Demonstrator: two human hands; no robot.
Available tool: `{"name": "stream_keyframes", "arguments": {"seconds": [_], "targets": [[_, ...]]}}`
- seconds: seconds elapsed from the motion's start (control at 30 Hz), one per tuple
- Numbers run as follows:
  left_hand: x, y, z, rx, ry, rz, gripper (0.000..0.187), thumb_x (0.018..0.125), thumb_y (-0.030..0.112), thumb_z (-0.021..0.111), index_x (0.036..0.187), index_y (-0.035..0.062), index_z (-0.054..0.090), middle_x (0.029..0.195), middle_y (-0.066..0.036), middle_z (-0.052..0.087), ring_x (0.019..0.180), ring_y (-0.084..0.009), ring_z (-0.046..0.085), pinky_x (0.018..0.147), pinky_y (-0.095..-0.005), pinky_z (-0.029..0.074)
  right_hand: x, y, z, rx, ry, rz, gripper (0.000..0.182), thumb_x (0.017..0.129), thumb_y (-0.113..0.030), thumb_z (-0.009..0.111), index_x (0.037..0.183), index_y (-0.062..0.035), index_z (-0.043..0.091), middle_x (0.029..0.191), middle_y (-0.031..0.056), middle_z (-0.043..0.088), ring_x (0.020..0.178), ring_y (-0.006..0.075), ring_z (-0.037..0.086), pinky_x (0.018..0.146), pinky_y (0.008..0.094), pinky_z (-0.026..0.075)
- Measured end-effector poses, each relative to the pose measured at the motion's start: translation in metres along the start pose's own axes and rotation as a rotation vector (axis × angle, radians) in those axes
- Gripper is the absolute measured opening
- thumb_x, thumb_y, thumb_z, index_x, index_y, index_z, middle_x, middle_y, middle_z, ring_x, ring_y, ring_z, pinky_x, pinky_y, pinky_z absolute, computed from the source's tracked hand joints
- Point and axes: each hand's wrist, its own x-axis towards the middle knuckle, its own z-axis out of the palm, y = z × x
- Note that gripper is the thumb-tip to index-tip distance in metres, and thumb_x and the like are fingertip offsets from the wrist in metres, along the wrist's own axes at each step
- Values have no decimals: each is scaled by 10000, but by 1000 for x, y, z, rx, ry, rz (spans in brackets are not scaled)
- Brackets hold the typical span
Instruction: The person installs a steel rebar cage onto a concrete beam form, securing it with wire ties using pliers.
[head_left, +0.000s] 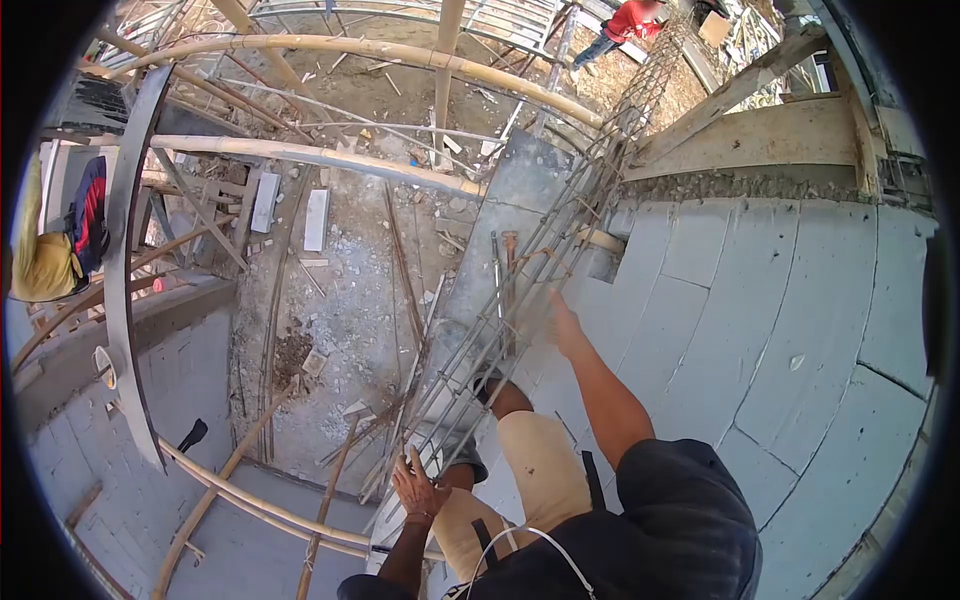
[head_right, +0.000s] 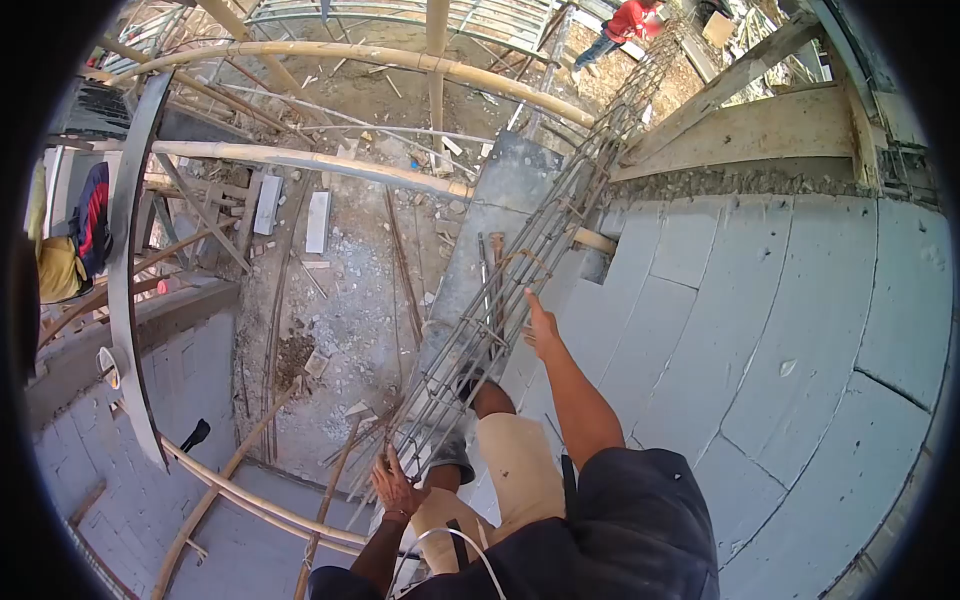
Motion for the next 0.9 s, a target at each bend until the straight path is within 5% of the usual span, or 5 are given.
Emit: {"name": "stream_keyframes", "arguments": {"seconds": [0.07, 0.27, 0.37, 0.63, 0.9], "targets": [[8, 3, -18, -36, -11, 15, 1102, 507, 406, 819, 1379, 49, 247, 1234, -246, 351, 1122, -412, 379, 935, -504, 323, 3, -20, 4, 546, -509, 467, 775, 692, -492, 742, 1153, 67, 468, 980, 189, 533, 812, 251, 575, 626, 359, 478], [-6, 17, -57, -110, -68, -105, 981, 546, 570, 768, 1265, 16, 395, 1181, -252, 374, 1096, -409, 398, 927, -503, 337, -6, -5, 35, 609, -262, 336, 347, 746, -286, 701, 858, -13, 518, 621, 49, 484, 485, 166, 452, 406, 323, 337], [17, 55, -90, 234, 83, -133, 1004, 570, 606, 744, 1271, -18, 389, 1214, -254, 385, 1132, -413, 392, 966, -502, 316, -22, -36, 21, 600, -231, 329, 204, 756, -172, 658, 824, -37, 521, 630, 36, 469, 466, 157, 424, 408, 321, 335], [122, 153, -26, -20, 16, 13, 961, 531, 484, 804, 1231, -45, 412, 1101, -178, 457, 1046, -344, 457, 940, -478, 356, -13, -39, 12, 568, -285, 413, 123, 744, -104, 623, 785, -38, 527, 617, 40, 408, 441, 141, 352, 357, 314, 252], [92, 167, -104, 101, 127, 178, 729, 507, 369, 812, 1013, -12, 451, 990, -152, 464, 950, -317, 498, 686, -404, 495, -54, -104, -40, 706, -291, 301, 93, 774, -86, 609, 742, -34, 539, 640, 31, 435, 444, 125, 357, 371, 300, 257]]}}
